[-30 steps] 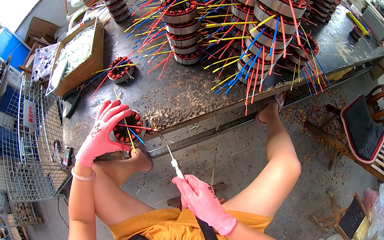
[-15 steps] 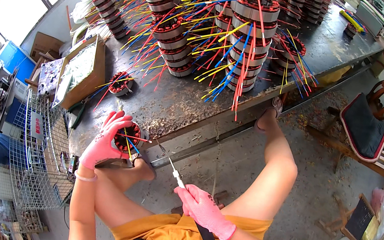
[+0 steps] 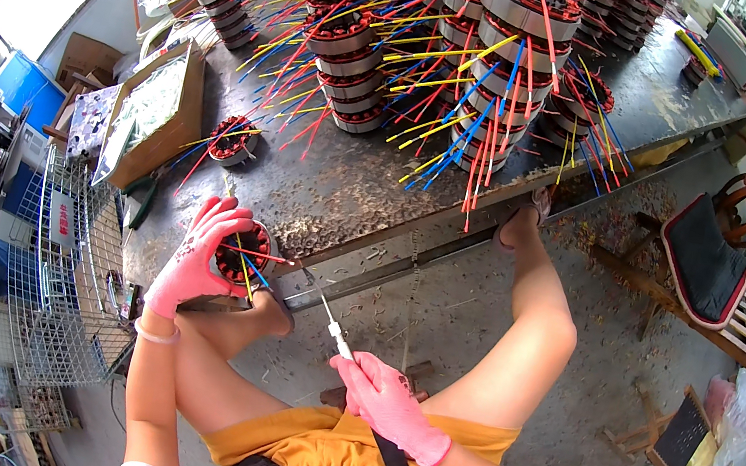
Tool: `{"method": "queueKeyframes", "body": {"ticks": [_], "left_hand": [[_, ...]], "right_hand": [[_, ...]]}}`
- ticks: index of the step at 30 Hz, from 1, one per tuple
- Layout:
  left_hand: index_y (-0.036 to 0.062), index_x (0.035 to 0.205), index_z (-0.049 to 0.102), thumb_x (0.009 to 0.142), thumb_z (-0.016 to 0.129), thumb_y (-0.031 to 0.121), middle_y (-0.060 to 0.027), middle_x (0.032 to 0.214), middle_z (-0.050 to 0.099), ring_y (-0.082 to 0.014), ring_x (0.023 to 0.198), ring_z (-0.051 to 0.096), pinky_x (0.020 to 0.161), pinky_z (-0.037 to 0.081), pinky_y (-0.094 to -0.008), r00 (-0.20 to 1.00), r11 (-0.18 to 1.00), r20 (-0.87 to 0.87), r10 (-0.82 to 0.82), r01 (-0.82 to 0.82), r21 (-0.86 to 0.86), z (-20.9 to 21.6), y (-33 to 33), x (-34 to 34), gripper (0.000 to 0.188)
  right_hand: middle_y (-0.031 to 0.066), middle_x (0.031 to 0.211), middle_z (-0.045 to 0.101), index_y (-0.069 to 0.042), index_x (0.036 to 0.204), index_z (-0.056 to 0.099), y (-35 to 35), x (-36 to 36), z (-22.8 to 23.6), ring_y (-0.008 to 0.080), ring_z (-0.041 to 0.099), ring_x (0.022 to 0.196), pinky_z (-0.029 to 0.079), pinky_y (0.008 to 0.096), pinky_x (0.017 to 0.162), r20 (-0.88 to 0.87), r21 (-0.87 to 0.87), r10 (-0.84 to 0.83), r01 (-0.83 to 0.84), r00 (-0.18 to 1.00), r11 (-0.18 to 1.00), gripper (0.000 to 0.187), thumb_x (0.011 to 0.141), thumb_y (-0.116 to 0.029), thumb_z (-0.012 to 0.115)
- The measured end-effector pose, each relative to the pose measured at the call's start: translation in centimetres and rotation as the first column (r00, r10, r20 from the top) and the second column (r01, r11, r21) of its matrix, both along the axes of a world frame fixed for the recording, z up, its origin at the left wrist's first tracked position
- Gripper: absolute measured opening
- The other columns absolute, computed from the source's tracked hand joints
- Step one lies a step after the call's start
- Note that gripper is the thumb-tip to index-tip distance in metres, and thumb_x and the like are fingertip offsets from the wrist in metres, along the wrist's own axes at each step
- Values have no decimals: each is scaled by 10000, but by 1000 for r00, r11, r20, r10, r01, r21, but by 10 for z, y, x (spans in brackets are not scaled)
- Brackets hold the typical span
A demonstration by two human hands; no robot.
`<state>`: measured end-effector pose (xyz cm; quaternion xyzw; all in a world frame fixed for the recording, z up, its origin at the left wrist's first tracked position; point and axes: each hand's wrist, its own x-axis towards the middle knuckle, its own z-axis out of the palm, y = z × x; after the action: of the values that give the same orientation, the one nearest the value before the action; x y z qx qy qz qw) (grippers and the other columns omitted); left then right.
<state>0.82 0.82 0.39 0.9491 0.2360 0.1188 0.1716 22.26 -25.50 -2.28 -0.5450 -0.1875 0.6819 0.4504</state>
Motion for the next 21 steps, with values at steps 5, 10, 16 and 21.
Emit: {"method": "queueKeyframes", "body": {"ticks": [5, 10, 16, 21], "left_hand": [[83, 1277, 571, 504, 906, 274, -95, 1337, 573, -332, 1381, 422, 1216, 207, -520, 997, 999, 67, 30, -29, -27, -6, -4, -3, 864], [85, 1250, 580, 481, 925, 320, -98, 1292, 585, -328, 1353, 444, 1215, 196, -511, 987, 993, 108, 118, -120, 13, 24, 4, -18, 875], [82, 1283, 595, 493, 927, 294, -109, 1244, 619, -325, 1272, 492, 1166, 263, -476, 880, 908, 298, 369, -411, 89, 45, 73, -21, 883], [78, 1292, 600, 531, 926, 290, -113, 1268, 585, -299, 1254, 459, 1098, 354, -407, 761, 844, 405, 508, -533, -58, 10, 125, 3, 854]], "right_hand": [[-21, 682, 510, 0, 1170, 624, -5, 6, -3, 38, 410, 536, 309, 212, 487, -81, 41, -57, 61, 995, 997, 285, 1047, -222, 495], [-38, 600, 462, 10, 1185, 613, -12, 19, 3, 24, 368, 520, 270, 202, 484, -35, 70, -47, 49, 998, 996, 306, 1041, -245, 522], [-46, 608, 483, -1, 1199, 614, -16, 31, -2, 25, 379, 512, 264, 200, 474, -80, 67, -63, 68, 995, 995, 315, 1036, -260, 537], [-46, 587, 483, -17, 1212, 618, -20, 38, -4, 1, 304, 440, 203, 203, 412, -98, 87, -84, 93, 992, 992, 308, 1040, -256, 529]]}}
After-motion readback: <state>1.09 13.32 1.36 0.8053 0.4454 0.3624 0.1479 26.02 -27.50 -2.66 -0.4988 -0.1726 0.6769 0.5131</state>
